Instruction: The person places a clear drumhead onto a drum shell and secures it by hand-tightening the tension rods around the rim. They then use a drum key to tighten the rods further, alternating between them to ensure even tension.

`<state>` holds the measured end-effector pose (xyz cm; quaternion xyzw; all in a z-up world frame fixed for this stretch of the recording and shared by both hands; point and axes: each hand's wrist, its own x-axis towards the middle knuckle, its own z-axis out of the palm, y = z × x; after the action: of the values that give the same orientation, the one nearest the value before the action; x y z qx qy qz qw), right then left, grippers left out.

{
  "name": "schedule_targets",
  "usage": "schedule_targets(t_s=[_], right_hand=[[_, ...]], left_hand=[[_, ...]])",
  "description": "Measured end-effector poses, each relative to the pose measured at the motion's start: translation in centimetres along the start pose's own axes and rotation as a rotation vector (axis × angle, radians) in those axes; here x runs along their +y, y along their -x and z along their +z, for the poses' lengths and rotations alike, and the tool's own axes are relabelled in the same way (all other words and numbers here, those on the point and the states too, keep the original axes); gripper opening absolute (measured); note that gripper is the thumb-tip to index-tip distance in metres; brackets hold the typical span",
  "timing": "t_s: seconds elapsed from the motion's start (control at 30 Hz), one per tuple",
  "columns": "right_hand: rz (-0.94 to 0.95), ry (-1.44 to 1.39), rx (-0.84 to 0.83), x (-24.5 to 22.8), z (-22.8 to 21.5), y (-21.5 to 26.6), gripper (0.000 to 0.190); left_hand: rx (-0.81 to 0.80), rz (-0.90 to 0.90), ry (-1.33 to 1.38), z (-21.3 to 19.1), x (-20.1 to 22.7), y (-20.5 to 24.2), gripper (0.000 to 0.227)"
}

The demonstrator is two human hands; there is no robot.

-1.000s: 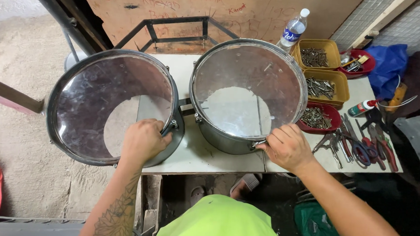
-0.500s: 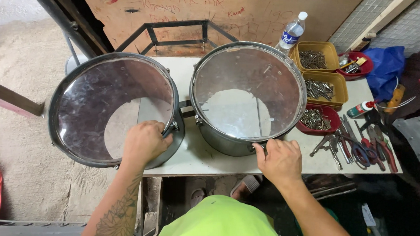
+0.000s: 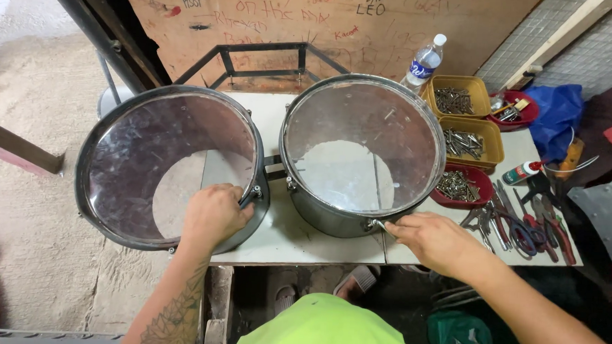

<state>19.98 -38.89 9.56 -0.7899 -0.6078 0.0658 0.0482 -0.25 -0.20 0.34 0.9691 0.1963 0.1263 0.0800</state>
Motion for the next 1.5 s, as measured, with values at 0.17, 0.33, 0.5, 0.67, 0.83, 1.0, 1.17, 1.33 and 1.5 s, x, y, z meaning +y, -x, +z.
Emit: schedule_targets(t_s=[0.17,0.33,0.5,0.67,0.83,1.0,1.17,1.33,1.5], right_hand=[[-0.117,0.019,-0.049,2.6,-0.6,-2.0,0.022],[-0.213,-0.113,-0.078,4.6,-1.1,-4.7,0.057],[-0.031,-0.439,-0.222,5.6,-0.7,-5.4,0.060],[-0.088,-0.469,-0.068,5.8,1.6,-4.5,0.057],[-0.162,-0.382,0.086,5.6,3.2,-4.5,0.059],[-0.143,-0.197,0.206,4.4,5.6,-4.3,0.065],[-0.094,-0.101,0.424,2.1,6.5,-4.7,0.058],[-0.069,-0.028,0.568,0.8,7.0,-5.2,0.055],[-0.022,-0.029,0.651,-0.4,6.9,-5.9,0.052]], left_hand=[[-0.003,-0.014,-0.021,0.0,0.0,0.0,0.047],[-0.093,-0.047,-0.002,-0.4,0.3,-0.4,0.041],[-0.200,-0.144,0.049,-1.9,1.0,-0.3,0.039],[-0.204,-0.142,0.030,-1.4,0.8,-0.7,0.038],[-0.228,-0.136,0.021,-1.5,0.9,-1.0,0.038],[-0.209,-0.121,0.002,-0.9,0.7,-0.9,0.037],[-0.162,-0.097,-0.005,0.5,-0.1,-0.7,0.036],[-0.134,-0.066,-0.030,0.2,0.0,-0.5,0.036],[-0.118,-0.073,-0.023,-0.7,0.5,-0.5,0.035]])
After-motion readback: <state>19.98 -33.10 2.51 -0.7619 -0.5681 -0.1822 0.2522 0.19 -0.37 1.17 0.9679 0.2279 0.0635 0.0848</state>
